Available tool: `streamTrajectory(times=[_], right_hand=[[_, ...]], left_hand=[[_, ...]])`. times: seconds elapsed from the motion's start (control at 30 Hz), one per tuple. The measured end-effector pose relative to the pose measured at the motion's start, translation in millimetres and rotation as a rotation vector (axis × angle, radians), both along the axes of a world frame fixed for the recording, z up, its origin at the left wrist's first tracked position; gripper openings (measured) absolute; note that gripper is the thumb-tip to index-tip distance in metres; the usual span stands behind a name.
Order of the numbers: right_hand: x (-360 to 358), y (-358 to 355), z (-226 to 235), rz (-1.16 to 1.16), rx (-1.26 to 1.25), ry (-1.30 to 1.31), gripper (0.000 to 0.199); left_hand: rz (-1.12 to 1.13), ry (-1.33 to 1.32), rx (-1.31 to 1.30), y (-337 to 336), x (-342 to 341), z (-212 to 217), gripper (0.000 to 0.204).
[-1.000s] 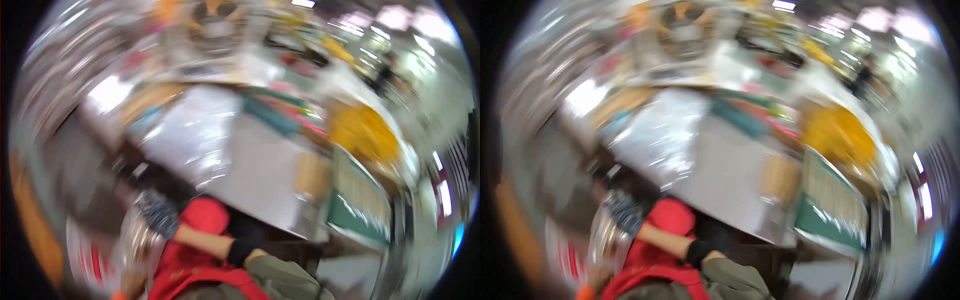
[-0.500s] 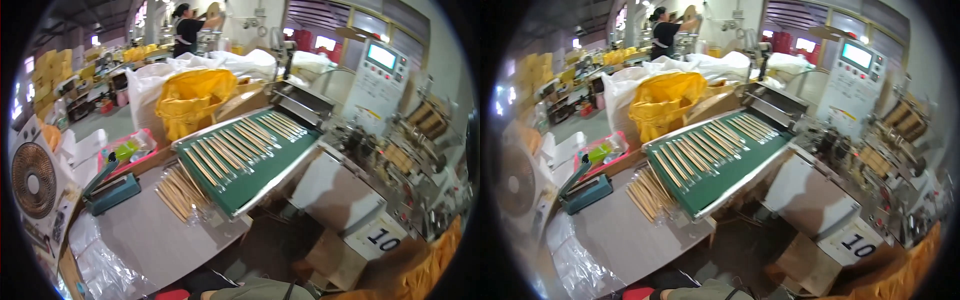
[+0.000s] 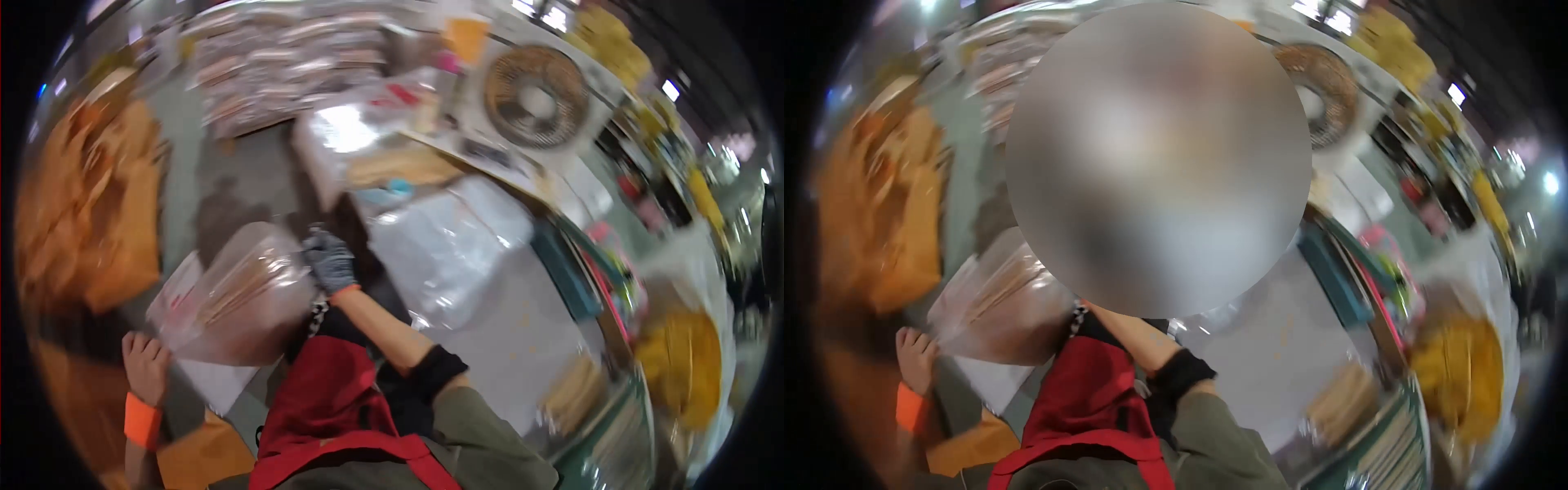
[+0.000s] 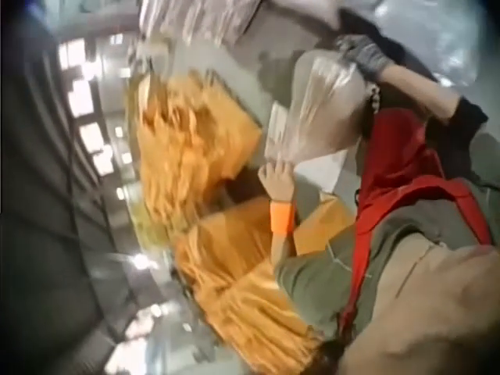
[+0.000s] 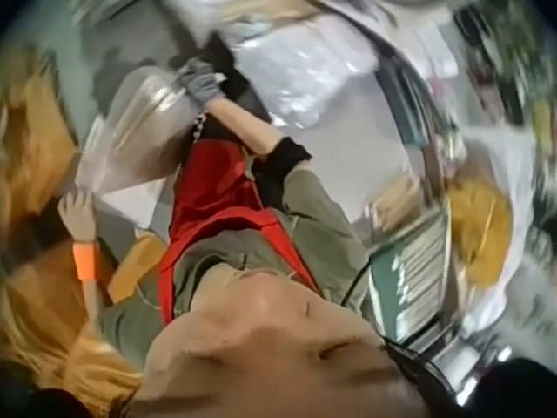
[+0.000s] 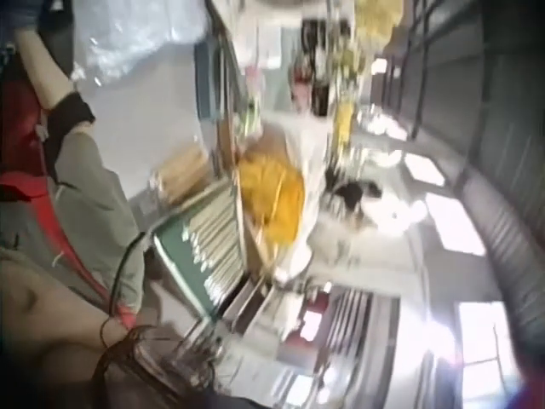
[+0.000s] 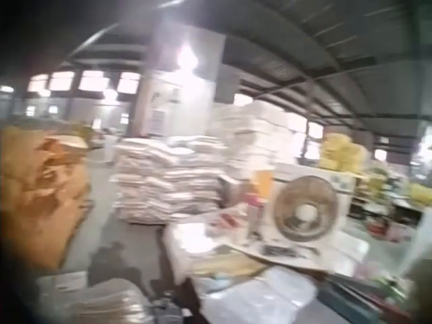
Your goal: Packaging bundles of wooden skewers into plastic bags, sealing them with a heat sealer, and stacking them on a pallet.
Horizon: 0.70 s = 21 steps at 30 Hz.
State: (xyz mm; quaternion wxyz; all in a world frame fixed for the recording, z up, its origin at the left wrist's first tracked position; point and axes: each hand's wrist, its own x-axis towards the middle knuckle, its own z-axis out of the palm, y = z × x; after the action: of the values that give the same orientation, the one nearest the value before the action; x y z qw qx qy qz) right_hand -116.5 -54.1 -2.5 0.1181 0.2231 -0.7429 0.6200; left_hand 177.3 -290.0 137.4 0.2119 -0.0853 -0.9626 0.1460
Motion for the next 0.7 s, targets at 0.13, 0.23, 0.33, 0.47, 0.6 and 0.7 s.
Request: streamTrajectory(times=[0.13, 0.23, 0.33, 0.47, 0.6, 0.7], right_hand=[[-39.5, -46.7, -80.7, 0.077, 0.435, -0.006, 0.011], [-6.3, -95.8, -127.2, 0.197, 0.711, 0.635, 0.008], [13.8, -116.7, -100.4, 0.418, 0.032, -0.413, 0.005], [-2.0, -104.4, -74.2, 0.572, 0.047, -0.682, 0.009], [-63.6, -57.0, -138.9, 0.277, -0.157, -0.922, 0.02], [-116.6, -28.9, -253.5, 0.072, 0.906, -0.617, 0.041]], left_hand=[[0.084, -0.121, 0.115, -26.6, 0.5, -44.9, 0.006], [0.363, -0.351, 0.152, -63.3, 21.3, -131.1, 0.008], [0.293, -0.265, 0.553, -25.3, -64.0, -121.1, 0.064], [0.225, -0.287, 0.667, 18.5, -204.0, -152.8, 0.047], [0.395, -0.436, 0.709, 11.4, -261.0, -206.1, 0.02], [0.295, -0.154, 0.589, 1.5, -261.7, -191.9, 0.02]])
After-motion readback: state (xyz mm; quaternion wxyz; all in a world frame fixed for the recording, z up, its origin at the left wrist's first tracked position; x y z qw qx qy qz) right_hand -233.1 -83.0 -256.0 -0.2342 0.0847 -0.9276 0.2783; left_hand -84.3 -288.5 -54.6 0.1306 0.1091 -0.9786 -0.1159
